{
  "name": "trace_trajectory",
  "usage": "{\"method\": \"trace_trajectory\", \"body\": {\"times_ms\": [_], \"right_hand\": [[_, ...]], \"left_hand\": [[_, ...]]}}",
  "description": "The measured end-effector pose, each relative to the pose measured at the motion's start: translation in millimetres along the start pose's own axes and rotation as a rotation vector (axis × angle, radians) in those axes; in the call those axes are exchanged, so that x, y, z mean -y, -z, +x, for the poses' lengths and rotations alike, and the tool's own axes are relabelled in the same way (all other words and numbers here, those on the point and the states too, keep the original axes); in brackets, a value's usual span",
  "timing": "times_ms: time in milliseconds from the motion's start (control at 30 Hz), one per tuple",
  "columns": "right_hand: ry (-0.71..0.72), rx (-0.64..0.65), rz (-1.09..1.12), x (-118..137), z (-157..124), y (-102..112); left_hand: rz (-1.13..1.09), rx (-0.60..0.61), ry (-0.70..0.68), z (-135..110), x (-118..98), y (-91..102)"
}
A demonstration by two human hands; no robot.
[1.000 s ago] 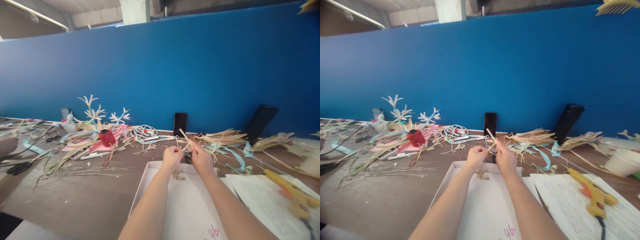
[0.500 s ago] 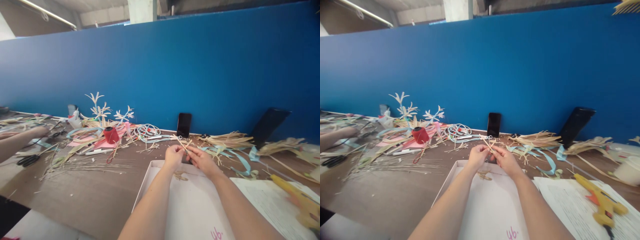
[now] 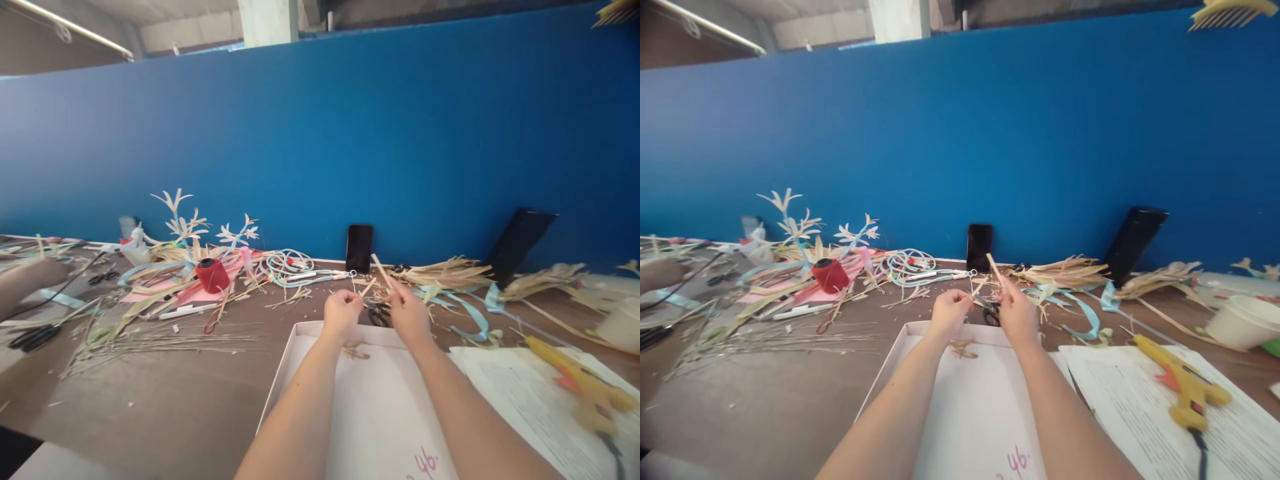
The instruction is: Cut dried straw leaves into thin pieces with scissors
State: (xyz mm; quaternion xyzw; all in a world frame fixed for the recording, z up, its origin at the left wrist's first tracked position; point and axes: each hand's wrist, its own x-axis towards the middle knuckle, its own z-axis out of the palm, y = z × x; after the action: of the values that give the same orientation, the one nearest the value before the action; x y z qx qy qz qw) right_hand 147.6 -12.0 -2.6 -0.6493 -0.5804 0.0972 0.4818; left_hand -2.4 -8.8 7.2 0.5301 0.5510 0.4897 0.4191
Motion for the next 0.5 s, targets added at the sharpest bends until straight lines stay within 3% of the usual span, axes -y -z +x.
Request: {"method": "trace_trajectory", "body": {"times_ms": [100,200,267,333,500], "right_hand": [[-0.157,0.036,0.441,-7,7,6],[-0.211,0.308,0.750,0,3,10],[-0.213,0.531,0.783,9,-2,11],[-0.195,0.648,0.734,18,-6,9],[-0.138,0.660,0.599,23,-9,1]], "left_hand": [[-0.082,-0.016,0.049,5,4,-0.3],[-0.135,-0.012,0.052,7,6,0.0],[-0.147,0.000,0.036,6,6,0.2],[-0.133,0.018,0.000,5,5,0.3],[-0.052,0.017,-0.080,2,7,-0.5]]}}
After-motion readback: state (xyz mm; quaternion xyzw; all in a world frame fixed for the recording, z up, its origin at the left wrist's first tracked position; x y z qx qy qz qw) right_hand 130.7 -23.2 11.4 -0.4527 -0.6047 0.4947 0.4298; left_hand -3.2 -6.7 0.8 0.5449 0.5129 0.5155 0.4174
